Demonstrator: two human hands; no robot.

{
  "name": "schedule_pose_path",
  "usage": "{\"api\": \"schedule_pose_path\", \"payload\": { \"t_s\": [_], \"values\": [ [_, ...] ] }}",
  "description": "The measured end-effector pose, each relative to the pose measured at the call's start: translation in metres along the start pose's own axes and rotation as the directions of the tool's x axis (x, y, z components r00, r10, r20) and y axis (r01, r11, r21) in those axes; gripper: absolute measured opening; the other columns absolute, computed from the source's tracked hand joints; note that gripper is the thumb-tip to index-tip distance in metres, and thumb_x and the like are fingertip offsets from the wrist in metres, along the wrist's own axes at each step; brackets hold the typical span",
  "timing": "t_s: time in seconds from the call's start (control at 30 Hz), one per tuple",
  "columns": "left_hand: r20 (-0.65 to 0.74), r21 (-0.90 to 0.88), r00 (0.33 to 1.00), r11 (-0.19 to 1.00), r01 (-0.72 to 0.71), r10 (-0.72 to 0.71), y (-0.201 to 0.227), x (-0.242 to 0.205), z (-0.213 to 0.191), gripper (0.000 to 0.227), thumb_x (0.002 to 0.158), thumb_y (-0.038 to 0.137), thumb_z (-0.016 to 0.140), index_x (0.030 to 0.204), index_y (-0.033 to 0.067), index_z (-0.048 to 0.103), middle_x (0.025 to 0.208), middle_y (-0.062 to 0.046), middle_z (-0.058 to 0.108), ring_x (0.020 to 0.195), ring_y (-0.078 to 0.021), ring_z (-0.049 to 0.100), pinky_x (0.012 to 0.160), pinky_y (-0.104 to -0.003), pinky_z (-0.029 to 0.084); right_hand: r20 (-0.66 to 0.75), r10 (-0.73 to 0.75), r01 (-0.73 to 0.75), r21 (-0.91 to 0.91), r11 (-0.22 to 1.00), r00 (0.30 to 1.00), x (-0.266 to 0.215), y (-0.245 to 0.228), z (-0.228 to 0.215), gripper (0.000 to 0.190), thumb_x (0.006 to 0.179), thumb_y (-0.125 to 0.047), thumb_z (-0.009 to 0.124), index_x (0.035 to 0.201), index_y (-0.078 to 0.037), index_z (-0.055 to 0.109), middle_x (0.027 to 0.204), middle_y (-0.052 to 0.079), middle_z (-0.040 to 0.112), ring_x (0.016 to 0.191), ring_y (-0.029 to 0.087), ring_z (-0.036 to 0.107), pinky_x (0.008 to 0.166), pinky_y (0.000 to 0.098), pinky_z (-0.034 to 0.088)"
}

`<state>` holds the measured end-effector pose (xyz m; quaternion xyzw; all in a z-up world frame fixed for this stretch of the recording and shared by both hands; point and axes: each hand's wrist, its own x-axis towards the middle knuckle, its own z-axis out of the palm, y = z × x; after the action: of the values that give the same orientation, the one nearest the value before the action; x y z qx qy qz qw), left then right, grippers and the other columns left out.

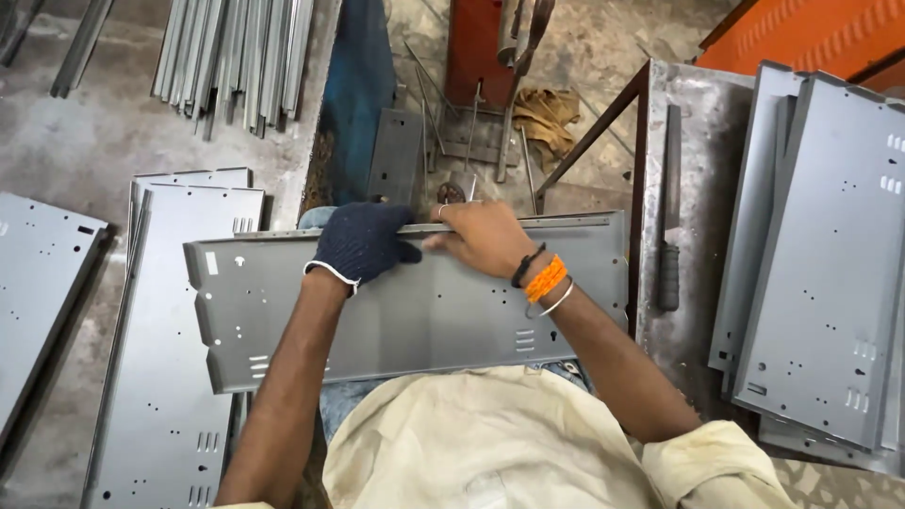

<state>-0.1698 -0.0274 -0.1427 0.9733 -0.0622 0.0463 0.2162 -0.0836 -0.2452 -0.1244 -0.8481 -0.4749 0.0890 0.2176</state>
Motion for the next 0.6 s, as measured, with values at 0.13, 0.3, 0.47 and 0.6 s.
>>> {"api": "schedule_pose_path", "payload": {
  "t_s": [0.13, 0.3, 0.47, 0.6],
  "values": [
    [0.047, 0.023, 0.997, 0.998, 0.054, -0.055, -0.001, -0.003, -0.004, 0.045, 0.067, 0.042, 0.088, 0.098, 0.0128, 0.075, 0.091, -0.018, 0.074, 0.087, -0.0399, 0.071, 0.076, -0.052, 0.054, -0.055, -0.014, 0.013, -0.021, 1.0, 0.998, -0.023, 0.024, -0.02, 0.032, 0.096, -0.043, 0.069, 0.102, -0.012, 0.073, 0.088, 0.013, 0.074, 0.085, 0.036, 0.07, 0.073, 0.049, 0.053],
    [-0.235, -0.093, 0.964, 0.99, 0.106, -0.125, -0.006, -0.011, 0.013, 0.041, 0.077, 0.045, 0.085, 0.098, 0.0115, 0.075, 0.083, -0.016, 0.073, 0.075, -0.0379, 0.07, 0.064, -0.05, 0.053, -0.154, 0.185, -0.188, -0.004, 0.982, 0.971, -0.109, 0.092, -0.064, 0.037, 0.091, -0.043, 0.073, 0.105, -0.01, 0.079, 0.089, 0.014, 0.076, 0.078, 0.035, 0.07, 0.071, 0.044, 0.055],
    [-0.361, -0.041, 0.877, 0.945, 0.325, -0.318, -0.035, -0.034, 0.039, 0.027, 0.091, 0.045, 0.074, 0.087, 0.0184, 0.076, 0.076, -0.012, 0.073, 0.07, -0.0347, 0.07, 0.061, -0.051, 0.05, -0.179, 0.522, -0.458, 0.303, 0.836, 0.834, -0.183, 0.085, -0.044, 0.028, 0.095, -0.032, 0.072, 0.101, -0.005, 0.077, 0.072, 0.007, 0.069, 0.064, 0.015, 0.061, 0.06, 0.0318, 0.049],
    [-0.308, 0.063, 0.783, 0.81, 0.583, -0.54, -0.061, -0.066, 0.015, 0.032, 0.094, 0.052, 0.067, 0.092, 0.022, 0.078, 0.071, -0.015, 0.07, 0.066, -0.038, 0.068, 0.056, -0.054, 0.048, -0.118, 0.644, -0.473, 0.582, 0.662, 0.756, -0.198, 0.103, 0.015, 0.025, 0.097, -0.027, 0.068, 0.101, -0.003, 0.075, 0.068, 0.001, 0.063, 0.061, 0.008, 0.054, 0.056, 0.0267, 0.044]
  ]
}}
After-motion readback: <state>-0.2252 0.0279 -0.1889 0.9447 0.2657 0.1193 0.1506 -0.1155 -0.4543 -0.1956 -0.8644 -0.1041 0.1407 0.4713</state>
